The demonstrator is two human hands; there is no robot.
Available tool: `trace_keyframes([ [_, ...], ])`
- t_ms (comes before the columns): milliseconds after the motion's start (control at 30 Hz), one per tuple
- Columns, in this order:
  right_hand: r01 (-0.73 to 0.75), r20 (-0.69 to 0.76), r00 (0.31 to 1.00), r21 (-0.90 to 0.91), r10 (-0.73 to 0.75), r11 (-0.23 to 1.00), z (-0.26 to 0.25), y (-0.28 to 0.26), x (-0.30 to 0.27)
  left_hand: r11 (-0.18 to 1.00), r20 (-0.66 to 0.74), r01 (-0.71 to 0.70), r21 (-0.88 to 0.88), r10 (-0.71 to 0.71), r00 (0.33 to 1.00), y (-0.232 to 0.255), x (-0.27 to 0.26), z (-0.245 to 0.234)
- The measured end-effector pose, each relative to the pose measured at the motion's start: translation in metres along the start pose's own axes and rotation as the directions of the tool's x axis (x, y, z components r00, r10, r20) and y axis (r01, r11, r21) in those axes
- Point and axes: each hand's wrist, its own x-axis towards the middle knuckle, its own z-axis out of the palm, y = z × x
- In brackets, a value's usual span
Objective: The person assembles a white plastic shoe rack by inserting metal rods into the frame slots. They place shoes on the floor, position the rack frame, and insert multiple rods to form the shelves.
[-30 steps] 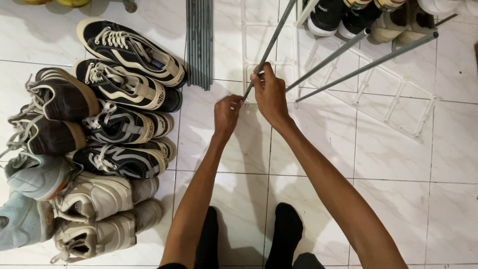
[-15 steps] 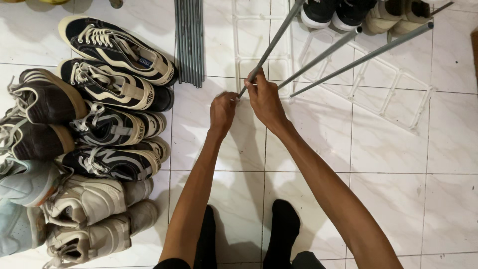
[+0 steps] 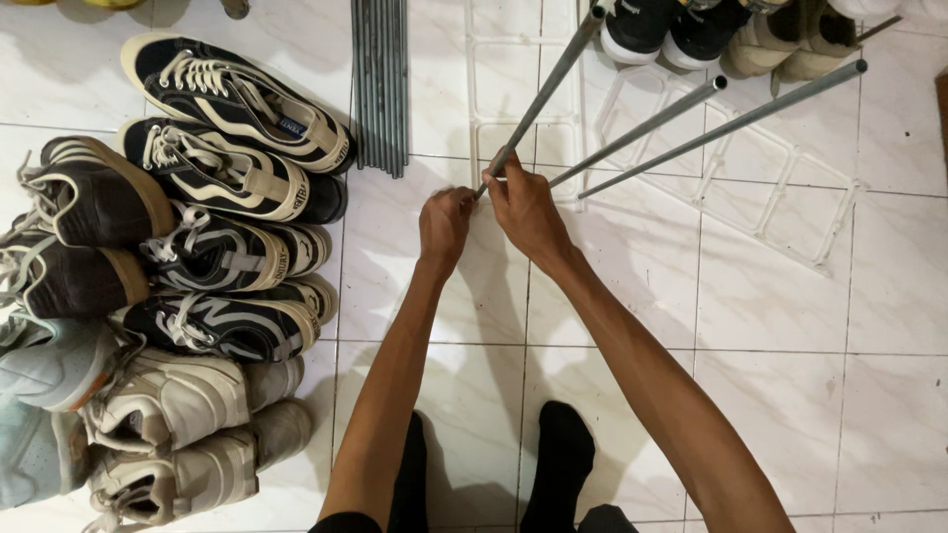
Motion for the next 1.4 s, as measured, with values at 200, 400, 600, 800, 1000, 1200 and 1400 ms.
trace_keyframes([
  [200, -0.063, 0.065, 0.996, -0.029, 0.064, 0.998, -0.005, -0.003, -0.002, 0.999, -0.008, -0.031, 0.021, 0.031, 0.999, -0.003, -0.002, 0.003],
  [400, 0.025, 0.028, 0.999, -0.036, -0.024, 0.999, -0.004, -0.001, -0.004, 0.999, 0.016, 0.034, 0.026, -0.034, 0.999, 0.002, -0.002, 0.001],
  [600, -0.084, 0.057, 0.994, -0.111, 0.09, 0.99, -0.004, -0.005, -0.004, 0.999, 0.017, 0.028, 0.04, -0.028, 0.999, -0.001, -0.002, 0.004],
  [800, 0.103, -0.017, 0.994, -0.015, -0.103, 0.995, -0.005, -0.007, -0.011, 0.999, 0.021, -0.012, 0.037, 0.012, 1.0, -0.002, -0.003, 0.0],
  [1000, -0.002, 0.011, 1.0, -0.024, 0.002, 1.0, -0.003, -0.011, -0.015, 0.997, -0.043, -0.068, -0.02, 0.067, 0.997, 0.025, -0.005, -0.015],
  [1200, 0.008, -0.016, 1.0, -0.086, -0.01, 0.996, 0.002, -0.01, -0.019, 0.996, -0.028, -0.017, -0.089, 0.015, 1.0, 0.035, 0.001, -0.017],
  [1400, 0.03, -0.074, 0.997, -0.122, -0.039, 0.992, 0.012, -0.002, -0.021, 0.991, -0.004, -0.054, -0.124, 0.054, 0.999, 0.029, 0.001, -0.013],
])
